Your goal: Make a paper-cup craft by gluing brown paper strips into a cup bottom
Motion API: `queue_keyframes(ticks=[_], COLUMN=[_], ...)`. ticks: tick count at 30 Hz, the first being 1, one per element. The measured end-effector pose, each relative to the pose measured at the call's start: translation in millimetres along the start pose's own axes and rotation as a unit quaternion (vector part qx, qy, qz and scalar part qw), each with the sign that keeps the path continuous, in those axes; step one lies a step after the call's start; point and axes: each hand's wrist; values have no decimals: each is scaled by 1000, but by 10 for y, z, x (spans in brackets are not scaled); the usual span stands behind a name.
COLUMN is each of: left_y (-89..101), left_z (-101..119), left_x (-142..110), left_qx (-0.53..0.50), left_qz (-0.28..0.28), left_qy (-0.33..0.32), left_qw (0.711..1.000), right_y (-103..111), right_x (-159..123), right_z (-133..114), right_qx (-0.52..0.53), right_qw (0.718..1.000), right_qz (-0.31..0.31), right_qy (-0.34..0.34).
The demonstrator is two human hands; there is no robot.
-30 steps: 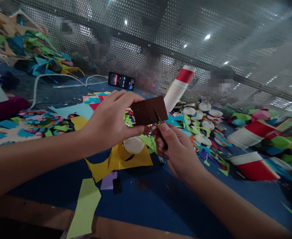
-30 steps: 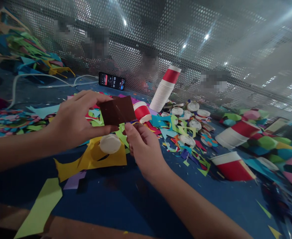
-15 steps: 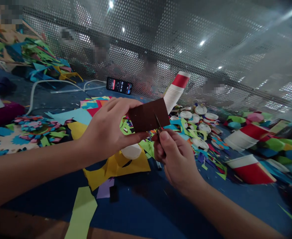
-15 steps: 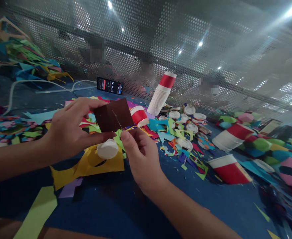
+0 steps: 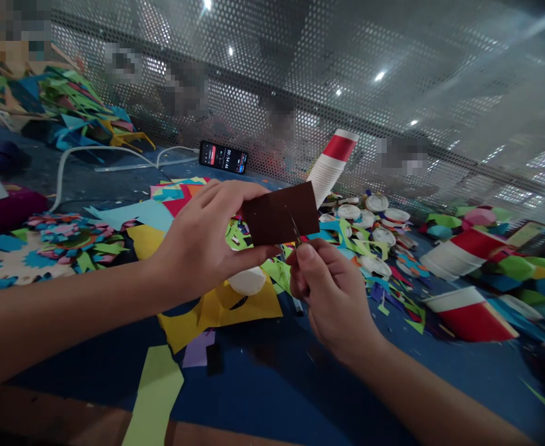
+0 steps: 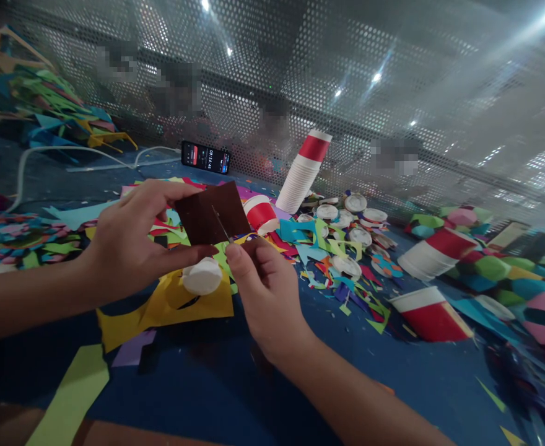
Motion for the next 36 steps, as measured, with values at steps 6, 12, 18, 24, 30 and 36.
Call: queue_keyframes(ticks=[6,12,18,24,30,36], left_y=[8,-37,-98,-110,-113,-106], left_z=[12,41,72,83,69,54], left_x=[-4,-32,-60,-67,-81,-82], left_qx=[-6,-28,-41,-42,-35,-39], left_qz=[-10,-31,-41,-44,-56,-59], left_qy=[2,24,24,28,33,30], left_qw=[1000,999,998,998,997,997], right_y=[2,-63,-95,-111,-87,-43], right_x=[-14,-12,2,-3,-13,21], right_z=[42,48,6,4,39,71], right_qx=[-18,16,32,29,41,46], right_qw=[999,999,999,998,999,998], right_qz=[33,34,37,45,25,35], right_qy=[0,-19,-21,-16,-26,-19])
Point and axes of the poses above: each hand's wrist, its own x-axis towards the middle knuckle, its own y-axis out of the back of the hand, z = x × y, and after that the axes turned 8 degrees about -y, right-handed
